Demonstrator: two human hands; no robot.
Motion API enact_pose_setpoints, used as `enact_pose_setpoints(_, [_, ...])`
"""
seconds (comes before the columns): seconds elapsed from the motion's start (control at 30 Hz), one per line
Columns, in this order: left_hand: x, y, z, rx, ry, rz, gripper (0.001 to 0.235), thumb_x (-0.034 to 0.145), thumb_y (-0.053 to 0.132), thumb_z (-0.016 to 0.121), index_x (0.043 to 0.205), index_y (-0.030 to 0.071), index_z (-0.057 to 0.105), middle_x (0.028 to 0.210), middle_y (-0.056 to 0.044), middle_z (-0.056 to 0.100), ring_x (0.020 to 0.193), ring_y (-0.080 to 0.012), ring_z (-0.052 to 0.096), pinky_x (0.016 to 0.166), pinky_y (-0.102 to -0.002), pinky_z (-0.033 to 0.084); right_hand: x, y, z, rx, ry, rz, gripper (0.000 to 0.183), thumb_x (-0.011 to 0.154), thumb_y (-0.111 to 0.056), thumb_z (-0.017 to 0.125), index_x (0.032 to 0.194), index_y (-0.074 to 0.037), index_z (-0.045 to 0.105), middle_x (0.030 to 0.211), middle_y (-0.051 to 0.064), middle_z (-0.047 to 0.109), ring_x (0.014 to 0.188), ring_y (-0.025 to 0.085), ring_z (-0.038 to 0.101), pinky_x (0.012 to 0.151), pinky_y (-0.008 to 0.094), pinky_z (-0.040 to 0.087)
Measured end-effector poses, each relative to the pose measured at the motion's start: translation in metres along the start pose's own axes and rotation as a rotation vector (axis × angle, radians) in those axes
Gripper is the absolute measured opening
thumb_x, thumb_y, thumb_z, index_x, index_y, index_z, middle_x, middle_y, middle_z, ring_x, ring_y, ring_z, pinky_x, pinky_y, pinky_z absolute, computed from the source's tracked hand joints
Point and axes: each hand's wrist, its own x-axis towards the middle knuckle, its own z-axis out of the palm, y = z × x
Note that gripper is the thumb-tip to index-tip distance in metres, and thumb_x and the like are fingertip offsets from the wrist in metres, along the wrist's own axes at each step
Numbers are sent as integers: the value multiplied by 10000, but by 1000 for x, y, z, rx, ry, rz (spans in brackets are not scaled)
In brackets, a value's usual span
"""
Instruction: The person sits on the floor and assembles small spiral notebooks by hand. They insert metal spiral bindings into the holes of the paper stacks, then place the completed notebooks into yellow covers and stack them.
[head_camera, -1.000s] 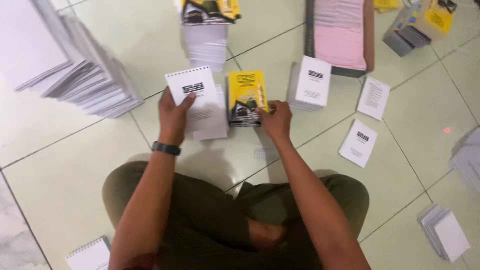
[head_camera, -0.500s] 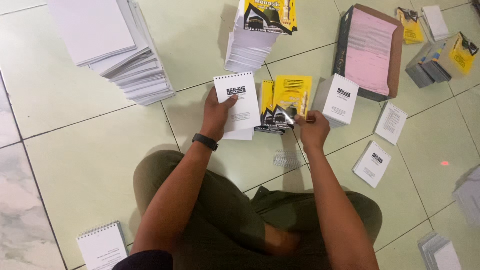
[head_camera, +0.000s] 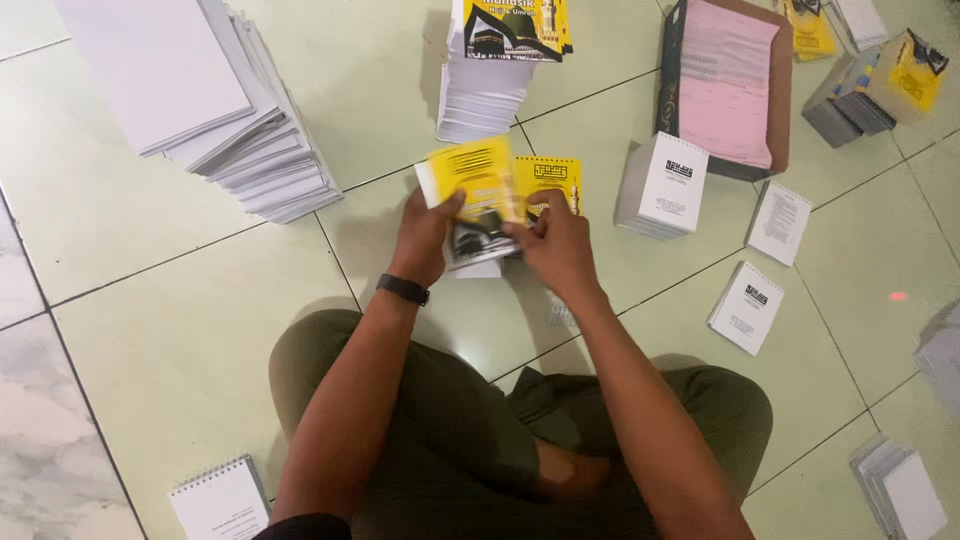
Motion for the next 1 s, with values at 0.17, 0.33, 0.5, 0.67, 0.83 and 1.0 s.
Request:
enact_pose_setpoints(0.17, [7, 29, -26, 125, 122, 141, 435, 875, 89, 750, 1276, 22, 595, 1094, -148, 692, 968, -271, 664, 903, -442, 543, -11, 51, 63, -212, 143, -532, 153, 988, -136, 665, 1061, -28, 584, 797, 122, 548, 784, 325, 588, 737, 473, 479])
enact_pose_setpoints(0.33, [11, 46, -31, 53, 155, 105, 390, 893, 98, 724, 1244, 82, 554, 1106, -190, 718, 964, -354, 748, 878, -458, 595, -39, 72, 97, -606, -241, -550, 591, 1016, -255, 640, 1495, 33, 448, 1388, 318, 579, 1319, 456, 534, 1071, 568, 427])
enact_pose_setpoints(0.5, [23, 34, -39, 26, 180, 80, 399, 917, 100, 702, 1276, 81, 528, 1142, -180, 711, 991, -346, 751, 896, -458, 603, -35, 107, 110, -669, 17, -840, 225, 1019, -70, 591, 1229, -42, 670, 1136, 173, 734, 1113, 290, 678, 973, 440, 508])
enact_pose_setpoints(0.67, [22, 37, -37, 28, 208, 176, 374, 918, 97, 676, 1257, 76, 520, 1085, -159, 702, 968, -304, 736, 876, -443, 596, -21, 105, 101, -681, 75, -996, 76, 976, -4, 611, 1033, -22, 658, 883, 143, 643, 884, 301, 627, 772, 423, 511])
enact_pose_setpoints(0.83, [-5, 60, -21, 27, 233, 173, 376, 923, 81, 681, 1261, 85, 518, 1137, -163, 704, 1017, -337, 742, 920, -466, 590, -19, 120, 109, -652, -1, -921, 46, 950, -55, 666, 982, -67, 635, 790, 84, 562, 834, 263, 585, 747, 370, 504])
enact_pose_setpoints(1.0, [16, 45, -30, -43, 231, 272, 353, 915, 76, 670, 1246, 83, 549, 1062, -139, 699, 916, -278, 730, 837, -451, 597, -38, 58, 79, -139, 78, -634, 148, 983, -30, 645, 1024, -77, 779, 945, 95, 741, 927, 291, 699, 841, 397, 561])
